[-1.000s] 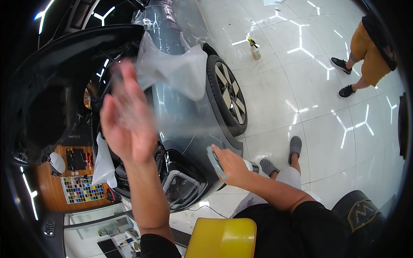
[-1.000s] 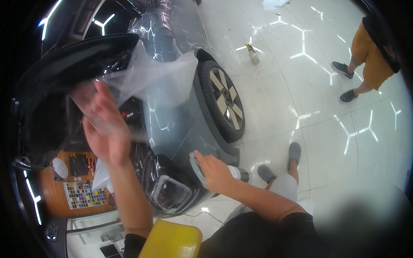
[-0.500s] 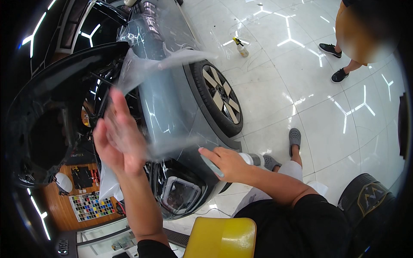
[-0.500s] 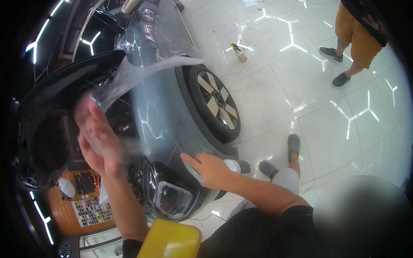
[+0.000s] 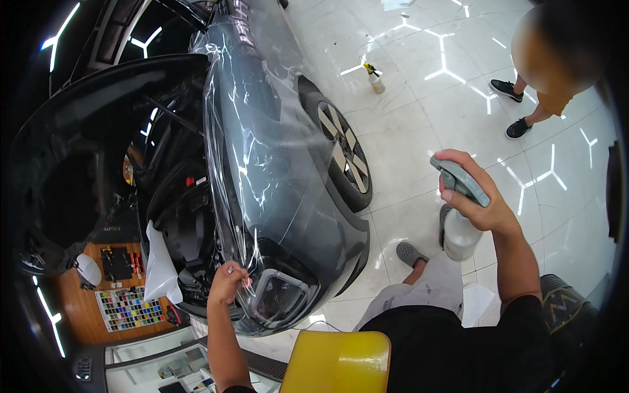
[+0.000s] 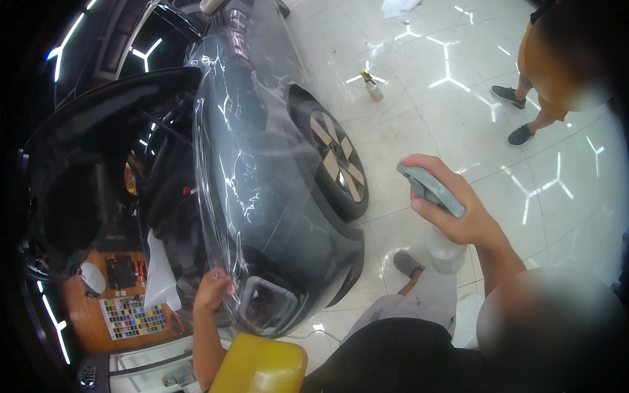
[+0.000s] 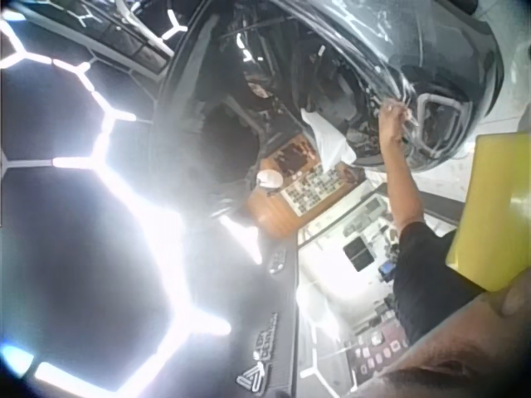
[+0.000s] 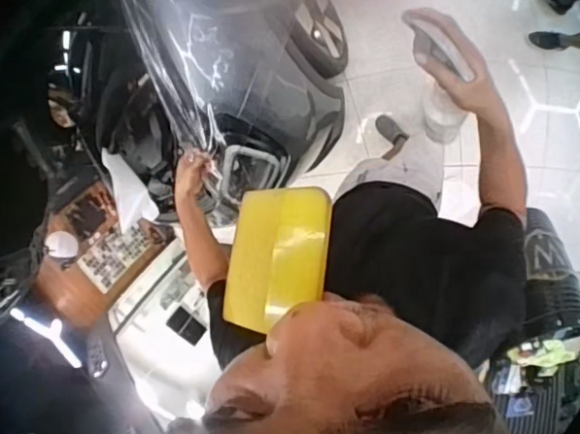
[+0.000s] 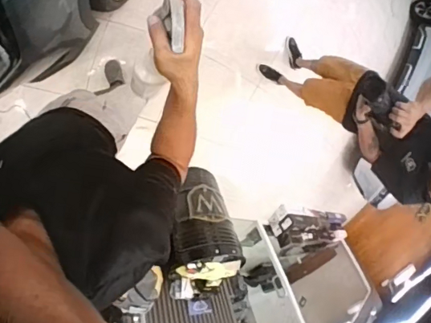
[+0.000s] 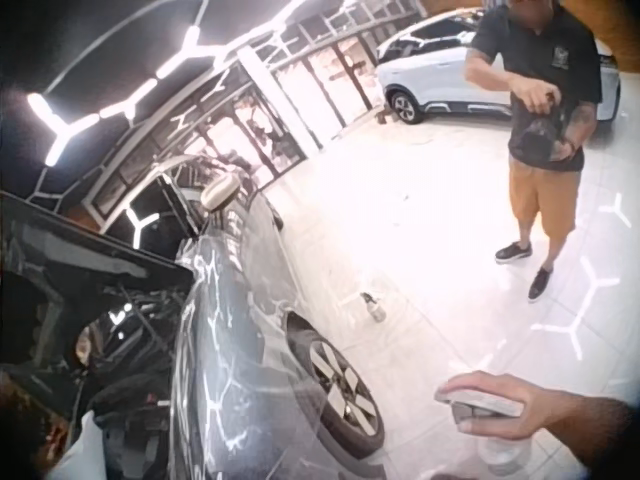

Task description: The person applies a protective film to the front fender of a gray car. They spray the surface with a liquid solution, position the film, and use a yellow squeegee to smooth it out and remove air bubbles. The person carefully tucks the film into the edges and contours of the fender. Later, they handle a large sheet of white vinyl wrap with an assistant.

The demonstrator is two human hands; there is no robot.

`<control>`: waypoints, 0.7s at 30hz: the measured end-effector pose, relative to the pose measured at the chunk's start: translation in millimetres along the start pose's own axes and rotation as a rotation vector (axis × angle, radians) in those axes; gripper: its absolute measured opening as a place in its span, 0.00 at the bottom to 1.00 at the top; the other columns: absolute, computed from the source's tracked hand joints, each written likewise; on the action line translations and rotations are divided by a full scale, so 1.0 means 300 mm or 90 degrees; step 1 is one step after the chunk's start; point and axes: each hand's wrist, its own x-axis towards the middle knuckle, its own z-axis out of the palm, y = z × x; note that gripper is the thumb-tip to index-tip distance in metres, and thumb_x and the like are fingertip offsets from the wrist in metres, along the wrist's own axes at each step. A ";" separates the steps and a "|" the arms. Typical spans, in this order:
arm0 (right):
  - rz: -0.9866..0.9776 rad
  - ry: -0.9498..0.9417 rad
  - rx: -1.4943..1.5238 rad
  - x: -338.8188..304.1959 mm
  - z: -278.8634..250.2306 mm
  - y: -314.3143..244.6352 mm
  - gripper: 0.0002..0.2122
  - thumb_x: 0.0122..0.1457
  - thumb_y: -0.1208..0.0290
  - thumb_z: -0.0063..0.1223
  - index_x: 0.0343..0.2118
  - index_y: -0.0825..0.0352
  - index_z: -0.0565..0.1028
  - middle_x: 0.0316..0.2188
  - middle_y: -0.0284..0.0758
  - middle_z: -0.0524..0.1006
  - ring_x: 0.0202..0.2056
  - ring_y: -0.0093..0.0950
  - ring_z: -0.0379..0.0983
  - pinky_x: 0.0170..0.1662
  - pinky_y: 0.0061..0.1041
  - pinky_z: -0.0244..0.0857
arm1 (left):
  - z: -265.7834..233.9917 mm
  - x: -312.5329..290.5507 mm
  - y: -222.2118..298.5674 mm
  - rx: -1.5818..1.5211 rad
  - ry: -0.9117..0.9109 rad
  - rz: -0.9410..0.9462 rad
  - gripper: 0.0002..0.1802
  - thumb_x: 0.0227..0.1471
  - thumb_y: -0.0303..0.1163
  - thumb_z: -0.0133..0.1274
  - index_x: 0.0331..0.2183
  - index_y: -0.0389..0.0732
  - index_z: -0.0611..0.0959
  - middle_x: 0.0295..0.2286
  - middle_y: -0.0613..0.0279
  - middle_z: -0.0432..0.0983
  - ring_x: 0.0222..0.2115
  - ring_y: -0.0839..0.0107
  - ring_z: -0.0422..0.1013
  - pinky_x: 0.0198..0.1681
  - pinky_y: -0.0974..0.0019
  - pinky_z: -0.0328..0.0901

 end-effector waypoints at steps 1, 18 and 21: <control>-0.033 -0.037 -0.043 0.011 0.002 0.001 0.25 0.52 0.75 0.56 0.56 0.67 0.67 0.36 0.34 0.74 0.36 0.24 0.71 0.43 0.24 0.65 | 0.022 -0.008 0.020 0.002 0.023 -0.010 0.08 0.50 0.20 0.55 0.29 0.40 0.72 0.25 0.59 0.74 0.23 0.68 0.74 0.29 0.61 0.75; -0.042 -0.081 -0.034 0.027 0.024 0.056 0.23 0.54 0.81 0.51 0.55 0.63 0.67 0.33 0.35 0.74 0.34 0.26 0.71 0.42 0.25 0.65 | 0.025 -0.079 0.004 0.002 0.070 -0.012 0.05 0.49 0.18 0.52 0.32 0.35 0.78 0.24 0.61 0.75 0.21 0.69 0.74 0.27 0.66 0.72; -0.075 -0.049 -0.073 0.066 0.000 0.042 0.25 0.52 0.81 0.53 0.55 0.63 0.67 0.38 0.38 0.75 0.36 0.31 0.73 0.44 0.26 0.67 | -0.002 -0.059 -0.018 0.052 0.055 -0.017 0.04 0.50 0.19 0.52 0.31 0.35 0.78 0.25 0.61 0.75 0.22 0.70 0.74 0.28 0.66 0.72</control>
